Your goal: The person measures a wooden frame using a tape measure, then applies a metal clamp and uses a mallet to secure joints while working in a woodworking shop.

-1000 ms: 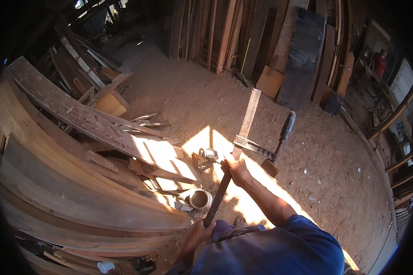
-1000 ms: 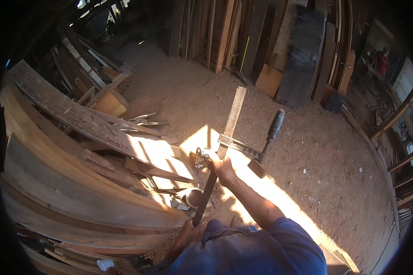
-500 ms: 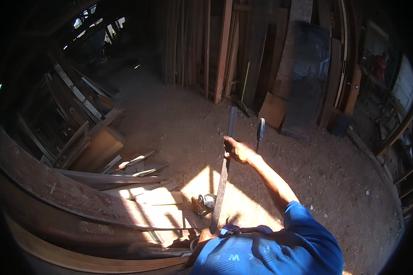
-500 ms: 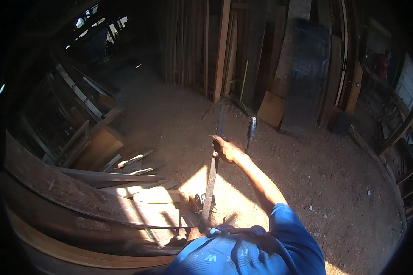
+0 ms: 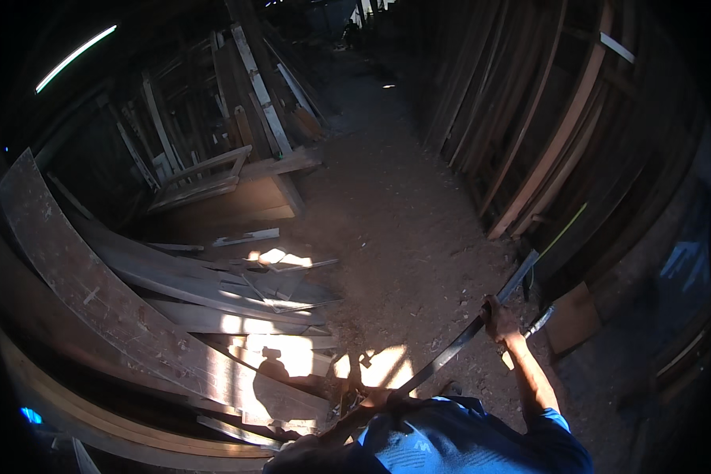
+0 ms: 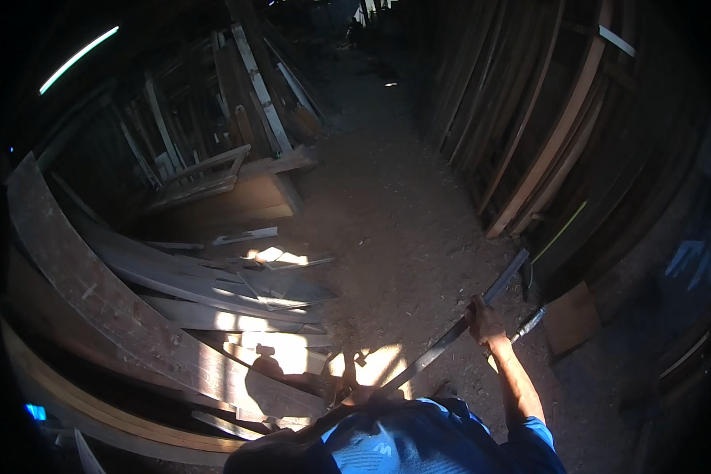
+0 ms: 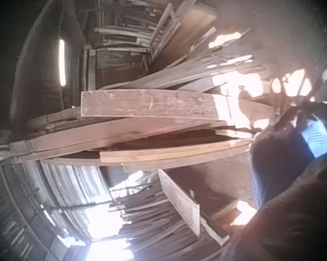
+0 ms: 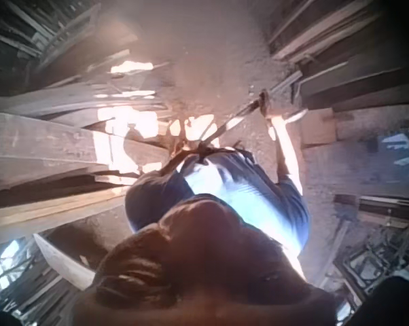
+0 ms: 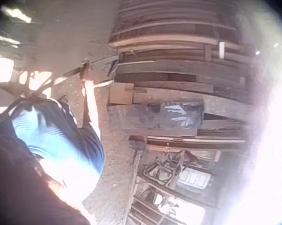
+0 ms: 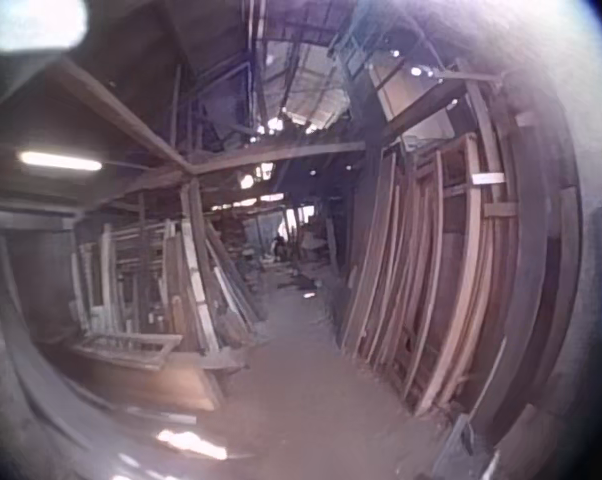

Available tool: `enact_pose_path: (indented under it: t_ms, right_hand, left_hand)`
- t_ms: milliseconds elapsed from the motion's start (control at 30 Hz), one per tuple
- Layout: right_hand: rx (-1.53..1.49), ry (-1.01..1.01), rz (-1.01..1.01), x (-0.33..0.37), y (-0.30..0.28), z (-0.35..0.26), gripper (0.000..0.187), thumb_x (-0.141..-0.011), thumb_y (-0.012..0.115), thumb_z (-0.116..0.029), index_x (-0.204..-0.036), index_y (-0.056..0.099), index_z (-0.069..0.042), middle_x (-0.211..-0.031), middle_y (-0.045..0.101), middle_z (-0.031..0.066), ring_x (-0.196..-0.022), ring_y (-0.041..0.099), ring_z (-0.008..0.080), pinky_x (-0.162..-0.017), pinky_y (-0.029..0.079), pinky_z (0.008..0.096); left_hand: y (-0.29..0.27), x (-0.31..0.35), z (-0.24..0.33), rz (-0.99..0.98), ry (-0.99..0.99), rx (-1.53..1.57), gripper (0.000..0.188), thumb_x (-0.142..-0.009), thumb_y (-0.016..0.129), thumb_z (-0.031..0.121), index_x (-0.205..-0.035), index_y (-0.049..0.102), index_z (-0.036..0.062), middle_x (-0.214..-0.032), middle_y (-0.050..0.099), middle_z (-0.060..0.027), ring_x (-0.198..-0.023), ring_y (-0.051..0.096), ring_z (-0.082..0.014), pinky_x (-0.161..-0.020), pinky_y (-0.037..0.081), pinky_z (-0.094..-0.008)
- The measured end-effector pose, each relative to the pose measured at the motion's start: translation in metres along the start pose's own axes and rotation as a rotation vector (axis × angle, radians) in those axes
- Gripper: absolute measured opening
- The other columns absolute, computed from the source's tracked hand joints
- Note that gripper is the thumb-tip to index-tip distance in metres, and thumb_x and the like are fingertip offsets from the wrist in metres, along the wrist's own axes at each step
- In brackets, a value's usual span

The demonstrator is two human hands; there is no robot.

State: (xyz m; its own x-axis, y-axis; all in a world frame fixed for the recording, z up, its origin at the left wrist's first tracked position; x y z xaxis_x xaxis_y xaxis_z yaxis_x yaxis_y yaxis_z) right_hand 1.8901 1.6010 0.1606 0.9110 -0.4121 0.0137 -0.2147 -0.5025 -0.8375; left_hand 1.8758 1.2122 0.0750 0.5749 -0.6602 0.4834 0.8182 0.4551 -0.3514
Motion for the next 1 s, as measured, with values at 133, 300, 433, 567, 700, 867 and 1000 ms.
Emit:
enact_pose_path:
  t_ms: [133,300,433,567,700,867,1000]
  right_hand:
    - [-0.008,-0.164,-0.014,-0.097,-0.034,-0.034,0.042,-0.091,0.065,-0.024,-0.128,0.051,-0.009,-0.103,0.069,0.0184,-0.097,0.067,0.0395,-0.082,0.053,0.0478]
    - [-0.037,-0.141,-0.203,-0.267,-0.018,-0.044,0.040,-0.093,0.062,-0.022,-0.129,0.051,-0.007,-0.108,0.068,0.0193,-0.105,0.065,0.0388,-0.089,0.050,0.0470]
    - [0.050,-0.178,-0.157,-0.405,0.006,-0.024,0.041,-0.092,0.063,-0.021,-0.129,0.051,-0.007,-0.108,0.069,0.0199,-0.103,0.065,0.0392,-0.088,0.051,0.0473]
    - [-0.105,-0.237,-0.058,-0.530,-0.019,-0.038,0.036,-0.093,0.062,-0.023,-0.124,0.053,-0.008,-0.100,0.069,0.0209,-0.095,0.067,0.0402,-0.080,0.053,0.0475]
    - [-0.048,-0.212,-0.121,-0.628,0.006,-0.064,0.031,-0.093,0.062,-0.025,-0.118,0.054,-0.008,-0.096,0.069,0.0199,-0.090,0.067,0.0406,-0.076,0.053,0.0485]
    - [-0.174,-0.219,-0.092,-0.774,0.044,-0.037,0.032,-0.094,0.061,-0.023,-0.120,0.053,-0.008,-0.092,0.067,0.0220,-0.088,0.066,0.0432,-0.074,0.050,0.0485]
    - [-0.124,-0.205,-0.067,-0.897,0.066,-0.018,0.029,-0.093,0.061,-0.021,-0.116,0.054,-0.006,-0.092,0.066,0.0209,-0.091,0.065,0.0421,-0.077,0.050,0.0474]
  left_hand:
    - [-0.046,-0.092,0.077,0.037,-0.020,0.012,0.038,-0.090,0.066,0.039,-0.111,0.069,0.0075,-0.080,0.069,-0.0102,-0.084,0.069,-0.0247,-0.077,0.053,-0.0372]
    - [-0.117,-0.223,0.144,0.061,0.026,0.052,0.039,-0.091,0.065,0.041,-0.112,0.070,0.0087,-0.080,0.070,-0.0108,-0.086,0.070,-0.0258,-0.079,0.054,-0.0379]
    - [-0.172,-0.327,0.147,0.048,0.022,0.059,0.040,-0.091,0.064,0.043,-0.113,0.070,0.0097,-0.081,0.070,-0.0113,-0.087,0.070,-0.0267,-0.080,0.054,-0.0385]
    - [-0.246,-0.384,0.156,-0.020,-0.120,0.032,0.041,-0.092,0.064,0.045,-0.114,0.070,0.0107,-0.081,0.071,-0.0118,-0.088,0.071,-0.0276,-0.081,0.054,-0.0391]
    - [-0.321,-0.513,0.142,0.127,-0.017,-0.257,0.051,-0.087,0.066,0.048,-0.107,0.067,0.0011,-0.089,0.070,-0.0196,-0.086,0.069,-0.0358,-0.076,0.052,-0.0463]
    - [-0.400,-0.661,0.155,0.310,0.130,-0.378,0.053,-0.085,0.068,0.049,-0.107,0.062,0.0010,-0.082,0.068,-0.0205,-0.082,0.068,-0.0355,-0.073,0.052,-0.0474]
    - [-0.483,-0.732,0.225,0.069,-0.178,-0.185,0.045,-0.082,0.070,0.046,-0.103,0.060,0.0072,-0.088,0.069,-0.0195,-0.086,0.068,-0.0364,-0.071,0.052,-0.0490]
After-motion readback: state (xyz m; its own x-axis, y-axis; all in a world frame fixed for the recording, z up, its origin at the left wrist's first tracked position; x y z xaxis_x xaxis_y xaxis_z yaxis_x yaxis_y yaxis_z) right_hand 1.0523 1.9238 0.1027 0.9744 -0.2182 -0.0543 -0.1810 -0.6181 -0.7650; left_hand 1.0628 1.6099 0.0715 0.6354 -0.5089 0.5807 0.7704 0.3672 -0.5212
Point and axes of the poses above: each hand's wrist, its own x-axis away from the middle knuckle, its own y-axis out of the palm, z = x × y, the point moved 1 cm from there along -x, towards the middle knuckle
